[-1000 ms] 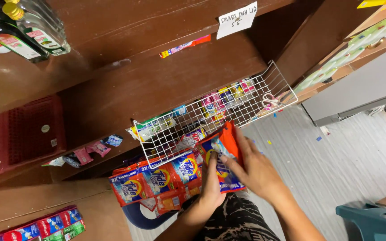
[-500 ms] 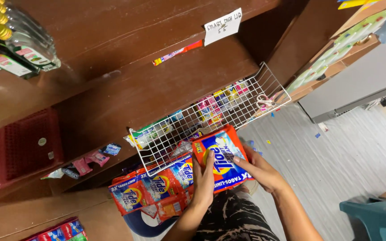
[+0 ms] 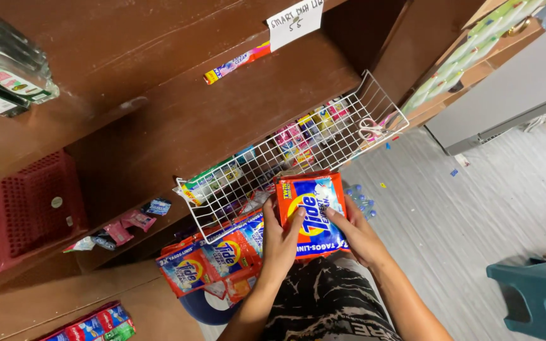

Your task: Organizing and stocking laundry detergent packets and small bottles on a grocery store shelf.

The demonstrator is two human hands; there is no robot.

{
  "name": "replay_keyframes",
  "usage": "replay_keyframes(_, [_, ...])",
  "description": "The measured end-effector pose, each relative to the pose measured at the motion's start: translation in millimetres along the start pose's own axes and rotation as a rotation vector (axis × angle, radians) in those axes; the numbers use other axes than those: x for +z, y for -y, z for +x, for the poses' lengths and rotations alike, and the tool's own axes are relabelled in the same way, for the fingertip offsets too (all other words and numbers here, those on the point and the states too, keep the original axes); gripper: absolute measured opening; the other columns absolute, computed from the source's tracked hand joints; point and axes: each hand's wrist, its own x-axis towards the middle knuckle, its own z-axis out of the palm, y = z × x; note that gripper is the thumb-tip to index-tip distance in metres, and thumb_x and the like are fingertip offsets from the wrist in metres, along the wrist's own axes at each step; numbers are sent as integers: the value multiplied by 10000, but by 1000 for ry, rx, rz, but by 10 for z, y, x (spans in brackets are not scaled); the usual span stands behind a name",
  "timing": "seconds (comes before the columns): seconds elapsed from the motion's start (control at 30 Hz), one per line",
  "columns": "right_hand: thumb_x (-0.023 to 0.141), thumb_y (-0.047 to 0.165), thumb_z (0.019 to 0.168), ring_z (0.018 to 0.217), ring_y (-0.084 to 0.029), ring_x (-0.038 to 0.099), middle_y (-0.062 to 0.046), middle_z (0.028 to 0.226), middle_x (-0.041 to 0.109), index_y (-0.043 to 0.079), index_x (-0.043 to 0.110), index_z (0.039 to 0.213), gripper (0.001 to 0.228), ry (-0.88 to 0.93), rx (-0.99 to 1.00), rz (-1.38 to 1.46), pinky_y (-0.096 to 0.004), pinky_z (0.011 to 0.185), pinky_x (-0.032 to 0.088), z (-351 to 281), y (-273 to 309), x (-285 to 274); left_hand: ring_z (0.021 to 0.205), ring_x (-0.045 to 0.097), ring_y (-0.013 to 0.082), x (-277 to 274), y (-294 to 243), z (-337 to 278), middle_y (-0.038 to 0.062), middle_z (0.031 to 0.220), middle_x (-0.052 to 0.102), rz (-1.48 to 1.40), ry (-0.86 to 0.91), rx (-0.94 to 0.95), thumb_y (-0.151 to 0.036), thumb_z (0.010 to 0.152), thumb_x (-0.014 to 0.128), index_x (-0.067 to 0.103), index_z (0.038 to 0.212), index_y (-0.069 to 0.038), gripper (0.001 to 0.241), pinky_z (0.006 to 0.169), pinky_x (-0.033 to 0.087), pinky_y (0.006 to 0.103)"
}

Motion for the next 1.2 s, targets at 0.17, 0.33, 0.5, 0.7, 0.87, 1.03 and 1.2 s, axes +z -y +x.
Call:
replay_keyframes(0.17, [581,374,959,968,-147,711,-107,1204,710,45,427,1492,645,-171,89,79,-319,822,588,81,-90,-28,1151,654,225,58,-79,-136,164,1306,632,160,13,25,-275,972,660,338,1455,11,647,963,528,340])
replay_keyframes(0.33, [538,365,1026,923,-97,683,-93,1136,731,28,540,1449,541,-234,-63,-181,-265,815,559,9,-157,1,1159,657,247,52,-1,-146,175,1326,614,290,-1,-55,-323,981,627,283,1503,-1,703,966,516,349])
replay_keyframes(0.5, [537,287,1049,976,-71,647,-69,1137,715,9,529,1388,439,-217,-311,-385,-256,852,546,-13,-74,70,1081,686,224,92,-2,-187,152,1256,655,153,-40,-221,-387,978,588,306,1475,-14,682,916,546,346])
replay_keyframes(0.7, [497,295,1051,935,-79,643,-49,1125,703,33,518,1426,458,-244,-286,-343,-258,824,537,110,-226,-60,1010,703,268,154,-318,-172,207,1198,674,109,78,-81,-316,834,772,378,1406,15,770,875,588,381])
replay_keyframes(0.87, [488,289,1090,996,-87,615,-54,1163,680,4,527,1426,442,-243,-345,-100,-265,865,518,131,-368,-110,1173,643,326,186,-389,-161,231,1340,562,339,112,60,-281,755,875,204,1509,5,1049,964,532,412])
replay_keyframes(1.03, [449,332,1076,999,-95,630,-36,1199,669,56,495,1446,464,-326,-309,129,-277,855,534,176,-351,-98,1305,517,474,224,-502,-113,348,1482,407,559,113,352,-262,797,891,142,1572,11,1112,1036,471,495])
replay_keyframes(1.2, [453,345,1081,1004,-93,619,-39,1208,655,86,476,1490,484,-334,-313,226,-274,860,542,154,-356,-138,1316,513,467,174,-668,-70,270,1459,434,695,379,312,-222,902,831,415,1586,-209,800,1014,509,505])
